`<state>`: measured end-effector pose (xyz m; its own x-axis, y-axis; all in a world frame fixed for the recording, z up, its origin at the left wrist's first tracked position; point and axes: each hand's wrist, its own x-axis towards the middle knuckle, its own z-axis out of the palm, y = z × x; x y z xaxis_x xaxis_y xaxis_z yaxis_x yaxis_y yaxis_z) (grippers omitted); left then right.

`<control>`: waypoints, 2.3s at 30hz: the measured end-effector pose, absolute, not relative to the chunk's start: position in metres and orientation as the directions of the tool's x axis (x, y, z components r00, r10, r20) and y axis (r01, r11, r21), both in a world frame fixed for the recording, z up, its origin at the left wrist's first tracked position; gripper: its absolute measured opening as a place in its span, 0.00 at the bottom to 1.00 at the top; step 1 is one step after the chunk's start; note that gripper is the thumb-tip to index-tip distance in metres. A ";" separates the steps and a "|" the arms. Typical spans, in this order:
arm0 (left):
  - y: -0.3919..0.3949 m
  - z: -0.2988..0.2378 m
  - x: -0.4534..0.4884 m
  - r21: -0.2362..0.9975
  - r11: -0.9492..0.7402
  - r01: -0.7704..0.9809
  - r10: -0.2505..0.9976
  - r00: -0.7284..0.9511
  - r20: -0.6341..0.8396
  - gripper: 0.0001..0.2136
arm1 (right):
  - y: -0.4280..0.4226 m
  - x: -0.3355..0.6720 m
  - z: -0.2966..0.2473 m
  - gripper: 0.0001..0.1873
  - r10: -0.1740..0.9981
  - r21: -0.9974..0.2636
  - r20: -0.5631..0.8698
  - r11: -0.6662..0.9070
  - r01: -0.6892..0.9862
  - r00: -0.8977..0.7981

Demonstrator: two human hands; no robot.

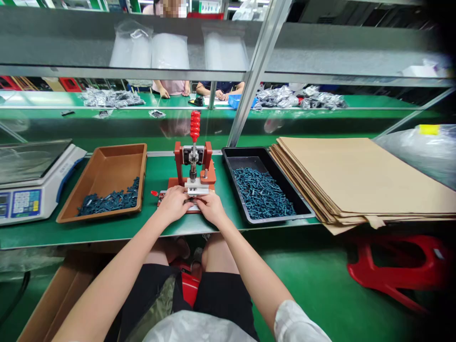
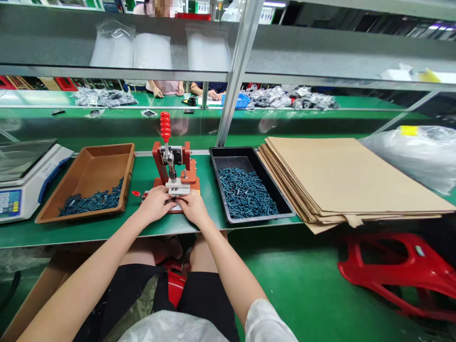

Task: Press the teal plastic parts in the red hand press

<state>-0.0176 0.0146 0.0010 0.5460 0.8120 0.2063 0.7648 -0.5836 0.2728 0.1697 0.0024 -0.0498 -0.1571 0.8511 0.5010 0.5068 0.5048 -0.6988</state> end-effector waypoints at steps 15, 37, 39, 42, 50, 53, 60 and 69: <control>0.009 -0.003 -0.014 0.261 -0.577 0.774 0.815 0.521 0.254 0.08 | 0.004 0.162 -0.045 0.15 0.843 -0.681 0.526 0.495 0.539 -0.110; 0.009 -0.002 -0.012 0.304 -0.531 0.791 0.846 0.477 0.236 0.08 | 0.000 0.161 -0.041 0.14 0.846 -0.673 0.519 0.492 0.552 -0.120; 0.009 -0.001 -0.012 0.301 -0.540 0.786 0.841 0.487 0.235 0.09 | 0.004 0.164 -0.040 0.15 0.839 -0.678 0.529 0.508 0.531 -0.127; 0.009 0.000 -0.012 0.298 -0.538 0.788 0.842 0.489 0.227 0.09 | 0.008 0.168 -0.041 0.15 0.837 -0.702 0.529 0.524 0.482 -0.140; 0.006 -0.004 -0.010 0.269 -0.511 0.816 0.854 0.447 0.267 0.08 | 0.005 0.170 -0.040 0.15 0.859 -0.735 0.493 0.498 0.461 -0.142; 0.002 -0.005 -0.010 0.290 -0.526 0.800 0.843 0.445 0.303 0.08 | 0.004 0.168 -0.039 0.16 0.857 -0.735 0.496 0.499 0.459 -0.138; -0.011 -0.002 -0.051 0.374 -0.406 0.834 0.743 0.063 0.666 0.23 | 0.004 0.167 -0.039 0.14 0.866 -0.738 0.486 0.477 0.478 -0.114; -0.009 -0.016 -0.016 0.595 -0.309 0.742 0.886 -0.003 0.464 0.39 | 0.003 0.167 -0.037 0.16 0.879 -0.755 0.463 0.458 0.469 -0.114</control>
